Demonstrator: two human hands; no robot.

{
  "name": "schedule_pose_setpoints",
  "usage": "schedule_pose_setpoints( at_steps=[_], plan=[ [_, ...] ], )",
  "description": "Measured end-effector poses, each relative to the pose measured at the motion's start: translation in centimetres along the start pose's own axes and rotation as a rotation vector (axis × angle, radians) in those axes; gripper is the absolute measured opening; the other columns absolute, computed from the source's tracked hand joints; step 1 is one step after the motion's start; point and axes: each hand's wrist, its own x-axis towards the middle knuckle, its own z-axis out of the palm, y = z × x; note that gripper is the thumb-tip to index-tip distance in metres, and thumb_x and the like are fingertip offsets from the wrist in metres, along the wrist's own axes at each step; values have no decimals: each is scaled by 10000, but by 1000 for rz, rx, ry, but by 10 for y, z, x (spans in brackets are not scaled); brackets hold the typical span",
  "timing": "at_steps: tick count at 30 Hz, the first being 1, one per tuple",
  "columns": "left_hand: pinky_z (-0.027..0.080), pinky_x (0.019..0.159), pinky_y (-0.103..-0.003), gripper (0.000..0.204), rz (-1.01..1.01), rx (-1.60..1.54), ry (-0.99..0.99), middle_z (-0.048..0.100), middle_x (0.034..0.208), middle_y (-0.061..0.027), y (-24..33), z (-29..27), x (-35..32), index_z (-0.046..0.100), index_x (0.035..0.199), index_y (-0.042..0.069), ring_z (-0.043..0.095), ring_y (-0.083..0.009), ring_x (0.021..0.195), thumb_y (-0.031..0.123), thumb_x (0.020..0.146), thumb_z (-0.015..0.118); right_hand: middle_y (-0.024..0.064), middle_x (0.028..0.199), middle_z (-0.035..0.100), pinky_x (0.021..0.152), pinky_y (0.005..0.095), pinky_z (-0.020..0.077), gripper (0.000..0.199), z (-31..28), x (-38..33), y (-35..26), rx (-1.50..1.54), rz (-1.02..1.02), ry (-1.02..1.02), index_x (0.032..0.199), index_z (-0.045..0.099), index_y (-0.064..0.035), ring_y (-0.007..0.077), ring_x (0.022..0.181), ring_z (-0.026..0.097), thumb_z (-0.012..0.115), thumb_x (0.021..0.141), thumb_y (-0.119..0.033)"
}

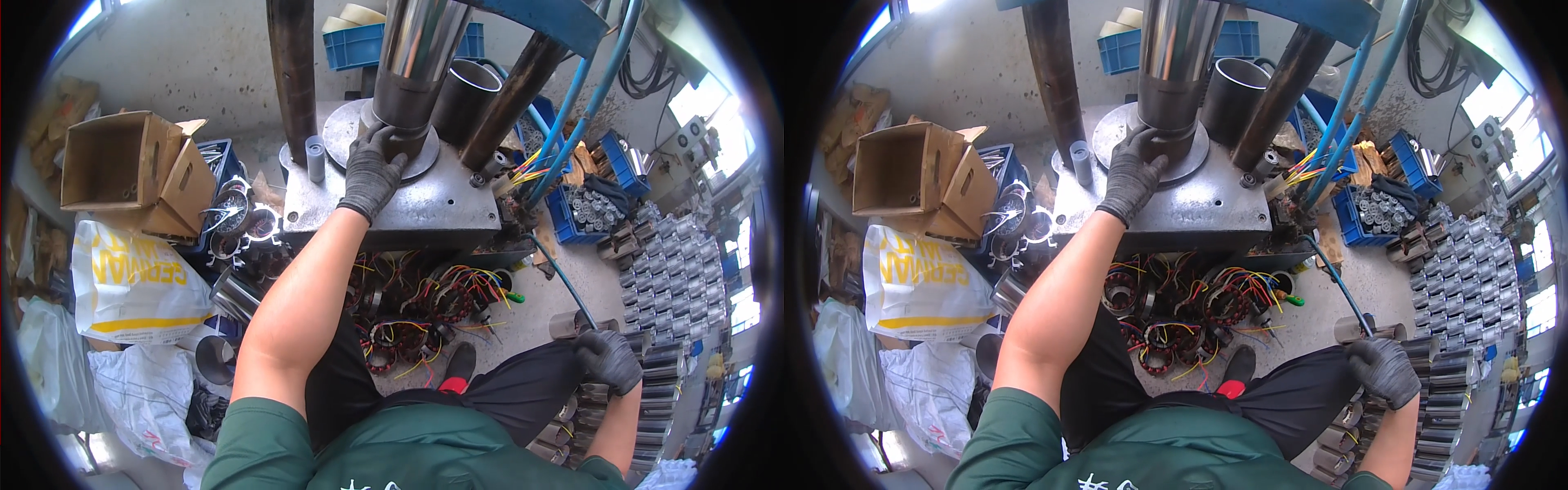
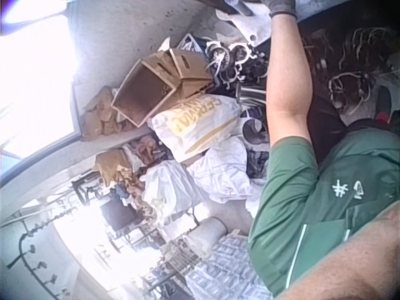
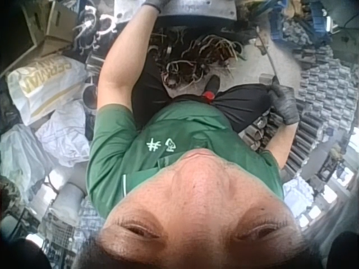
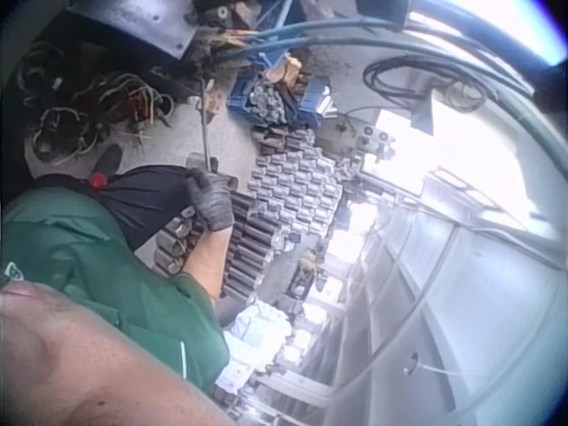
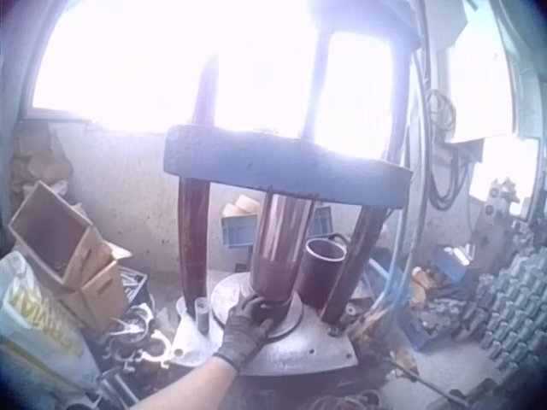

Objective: The person is assembling components of an electric motor using a pressing machine in a workshop.

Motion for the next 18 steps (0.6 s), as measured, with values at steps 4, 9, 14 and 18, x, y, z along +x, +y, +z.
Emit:
schedule_pose_setpoints(
  at_steps=[4, 9, 14, 18],
  plan=[
    [388, 1180, -460, 573, -3, 39, -3, 525, 1465, -156, -1, 1, -1, 586, 1381, 97, 480, -389, 1321, 165, 838, 753, 199, 940, 724, 937, 452, 483, 232, 1, 1, -2, 78, -7, 244, 1042, 749, -40, 364, 873, 700, 691, 829, -115],
    [391, 1176, -459, 565, 26, 48, 13, 526, 1463, -141, -2, 2, 0, 586, 1375, 84, 483, -385, 1312, 165, 840, 751, 192, 933, 731, 862, 439, 521, 236, -1, 0, -2, 9, -58, 51, 1058, 742, -29, 371, 876, 700, 694, 847, -124],
    [390, 1176, -456, 546, 6, 60, 9, 521, 1475, -135, -2, 3, -1, 600, 1359, 79, 480, -380, 1320, 164, 842, 750, 183, 892, 729, 928, 424, 480, 232, -1, 1, -1, 108, -21, 30, 1052, 741, -33, 357, 889, 706, 685, 844, -121],
    [390, 1176, -454, 538, 10, 16, -7, 524, 1470, -134, -3, 2, 1, 606, 1351, 80, 479, -379, 1322, 167, 841, 752, 180, 904, 733, 1002, 408, 419, 244, -2, 0, 0, 145, 38, 59, 1070, 737, -42, 351, 919, 708, 672, 841, -98]
  ],
)
